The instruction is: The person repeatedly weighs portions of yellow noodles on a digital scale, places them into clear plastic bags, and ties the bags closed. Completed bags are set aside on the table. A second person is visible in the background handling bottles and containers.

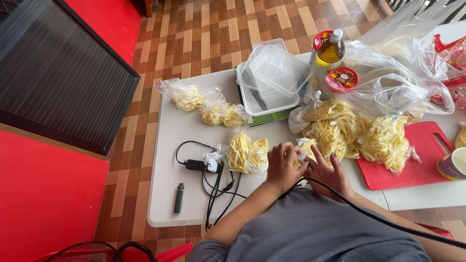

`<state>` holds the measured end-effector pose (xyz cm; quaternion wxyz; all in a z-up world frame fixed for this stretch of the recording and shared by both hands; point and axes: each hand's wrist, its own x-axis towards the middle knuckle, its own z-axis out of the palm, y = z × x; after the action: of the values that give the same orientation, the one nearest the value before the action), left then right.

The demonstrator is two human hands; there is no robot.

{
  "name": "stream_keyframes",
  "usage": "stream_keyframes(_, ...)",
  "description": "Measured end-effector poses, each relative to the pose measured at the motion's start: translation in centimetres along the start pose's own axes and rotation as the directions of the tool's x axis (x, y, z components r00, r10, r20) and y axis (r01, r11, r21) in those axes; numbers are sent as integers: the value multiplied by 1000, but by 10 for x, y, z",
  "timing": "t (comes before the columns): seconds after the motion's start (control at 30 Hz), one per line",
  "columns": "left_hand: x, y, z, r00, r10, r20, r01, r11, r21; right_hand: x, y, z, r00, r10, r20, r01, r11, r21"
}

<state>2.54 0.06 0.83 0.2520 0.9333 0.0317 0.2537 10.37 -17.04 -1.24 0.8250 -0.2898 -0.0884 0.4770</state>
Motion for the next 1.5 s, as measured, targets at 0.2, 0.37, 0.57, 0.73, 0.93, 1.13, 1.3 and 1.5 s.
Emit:
stream_keyframes(0.2,19,-1,8,985,-129,118,111,983,147,6,5,6,997,6,-76,-4,999,34)
stream_keyframes(0.37,28,-4,27,940,-239,244,201,965,170,15,8,-6,980,54,-189,-47,998,41)
stream_keyframes(0.57,23,-15,55,893,-302,334,232,944,232,22,30,-59,983,41,-180,-47,998,-33)
stream_keyframes(0.73,23,-44,104,650,-429,627,271,902,335,37,45,-108,892,135,-431,-252,941,-227)
stream_keyframes(0.93,6,-72,147,680,-386,623,248,921,301,55,58,-147,926,133,-354,-270,888,-372)
stream_keyframes(1.13,-8,-61,138,746,-357,562,244,932,268,47,52,-138,912,-76,-402,-319,482,-816)
stream_keyframes(1.3,1,-50,127,674,-403,619,313,915,254,47,34,-101,897,-98,-431,-295,593,-749)
stream_keyframes(1.5,-5,-43,120,694,-394,602,342,917,205,33,19,-73,921,-230,-315,-291,133,-947)
